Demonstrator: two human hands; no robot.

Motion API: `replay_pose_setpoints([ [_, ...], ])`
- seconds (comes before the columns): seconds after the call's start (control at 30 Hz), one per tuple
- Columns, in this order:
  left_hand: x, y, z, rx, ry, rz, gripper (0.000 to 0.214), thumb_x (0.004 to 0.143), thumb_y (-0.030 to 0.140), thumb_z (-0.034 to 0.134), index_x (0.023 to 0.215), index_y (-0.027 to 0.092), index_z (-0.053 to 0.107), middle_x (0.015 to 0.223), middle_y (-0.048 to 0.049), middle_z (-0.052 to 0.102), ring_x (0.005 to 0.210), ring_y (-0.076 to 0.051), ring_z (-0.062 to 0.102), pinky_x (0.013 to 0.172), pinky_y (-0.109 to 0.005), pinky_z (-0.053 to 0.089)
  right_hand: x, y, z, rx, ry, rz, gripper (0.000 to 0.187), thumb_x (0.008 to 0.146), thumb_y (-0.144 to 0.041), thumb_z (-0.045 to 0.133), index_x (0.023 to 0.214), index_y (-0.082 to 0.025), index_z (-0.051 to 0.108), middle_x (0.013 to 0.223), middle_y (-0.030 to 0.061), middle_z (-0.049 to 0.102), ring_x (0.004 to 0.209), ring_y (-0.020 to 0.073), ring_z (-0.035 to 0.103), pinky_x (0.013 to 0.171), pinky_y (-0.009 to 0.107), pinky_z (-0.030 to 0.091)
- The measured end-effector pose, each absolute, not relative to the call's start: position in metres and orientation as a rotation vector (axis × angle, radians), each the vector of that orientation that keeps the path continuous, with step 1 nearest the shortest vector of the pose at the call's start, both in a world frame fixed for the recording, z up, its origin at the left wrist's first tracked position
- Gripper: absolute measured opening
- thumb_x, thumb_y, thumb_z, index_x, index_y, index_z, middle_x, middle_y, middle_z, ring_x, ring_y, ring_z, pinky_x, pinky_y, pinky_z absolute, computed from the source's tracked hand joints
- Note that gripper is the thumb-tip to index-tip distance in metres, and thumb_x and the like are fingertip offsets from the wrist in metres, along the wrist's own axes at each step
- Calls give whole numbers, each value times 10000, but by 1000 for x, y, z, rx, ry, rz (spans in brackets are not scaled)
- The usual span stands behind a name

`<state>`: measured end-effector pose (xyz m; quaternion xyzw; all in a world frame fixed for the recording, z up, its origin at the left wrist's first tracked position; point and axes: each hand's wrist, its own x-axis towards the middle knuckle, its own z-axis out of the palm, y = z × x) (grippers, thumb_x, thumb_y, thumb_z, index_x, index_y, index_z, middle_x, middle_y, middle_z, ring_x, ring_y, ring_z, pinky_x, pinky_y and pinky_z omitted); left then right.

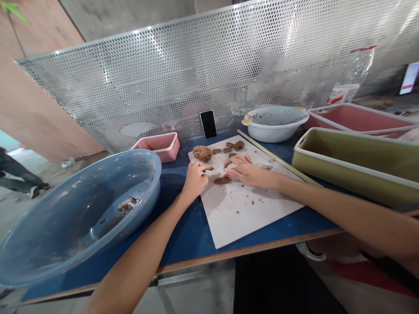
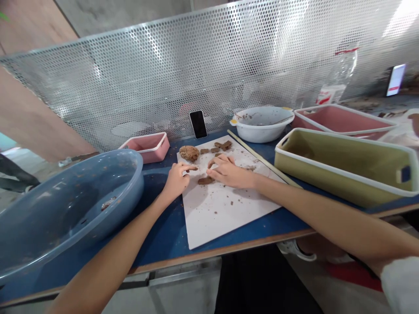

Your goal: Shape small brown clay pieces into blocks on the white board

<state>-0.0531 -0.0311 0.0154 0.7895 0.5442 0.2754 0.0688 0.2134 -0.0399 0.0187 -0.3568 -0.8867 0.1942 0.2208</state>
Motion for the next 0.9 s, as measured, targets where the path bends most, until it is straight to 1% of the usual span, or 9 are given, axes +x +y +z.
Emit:
replay_pose_setpoints([
  [0.07,-53,-31,15,2383,1631,842,573,802,-34,546,1141,238,921,1021,-107,750,1071,-311,638,1069,-500,546,216,-40,20,-989,-2426,491,736,1184,-643,286,913,-241,840,1516,147,641,1470,401,451,1261,687,316],
  [0.23,-54,-30,15,2394,1631,850,578,803,-29,541,1135,250,924,1041,-101,760,1055,-308,646,1091,-508,532,217,-42,25,-930,-2513,428,680,1193,-587,322,975,-235,862,1441,161,688,1418,378,496,1198,663,408],
  [0.33,-54,-31,15,2392,1637,845,578,804,-28,538,1134,248,924,1039,-101,753,1034,-300,647,1099,-506,521,219,-41,26,-982,-2481,350,680,1193,-556,332,877,-242,845,1472,138,692,1426,385,503,1193,654,405],
  [0.43,-53,-32,16,2392,1639,833,578,817,-29,531,1142,246,923,1051,-108,746,1063,-309,643,1099,-502,516,221,-41,27,-921,-2496,331,602,1195,-537,367,1014,-267,874,1487,125,690,1425,376,508,1177,625,418],
  [0.57,-52,-34,18,2389,1645,825,577,829,-42,528,1141,242,923,1024,-111,729,1076,-314,634,1073,-489,519,223,-45,31,-840,-2573,239,481,1186,-506,438,1229,-273,857,1402,150,719,1424,371,518,1148,602,424],
  [0.63,-51,-35,19,2385,1646,832,575,835,-50,526,1135,238,923,1016,-108,726,1066,-309,630,1063,-484,520,224,-46,31,-837,-2555,170,470,1191,-495,442,1321,-261,828,1390,154,734,1419,374,522,1150,615,404],
  [0.7,-52,-35,20,2386,1639,834,575,836,-57,525,1130,238,923,1010,-106,725,1061,-306,626,1051,-478,522,226,-45,30,-790,-2580,107,476,1200,-479,430,1380,-261,813,1439,150,725,1409,375,519,1161,630,387],
  [0.8,-52,-35,20,2393,1624,834,569,837,-56,532,1127,240,921,1007,-104,723,1057,-302,623,1041,-472,524,229,-43,28,-647,-2715,-6,473,1203,-467,435,1431,-289,808,1508,140,695,1411,383,497,1185,653,371],
  [0.9,-52,-35,19,2387,1627,836,558,845,-52,533,1129,231,920,1013,-107,723,1058,-302,623,1039,-473,522,230,-42,27,-620,-2769,-130,457,1202,-460,455,1332,-291,859,1506,131,700,1429,390,488,1194,665,365],
])
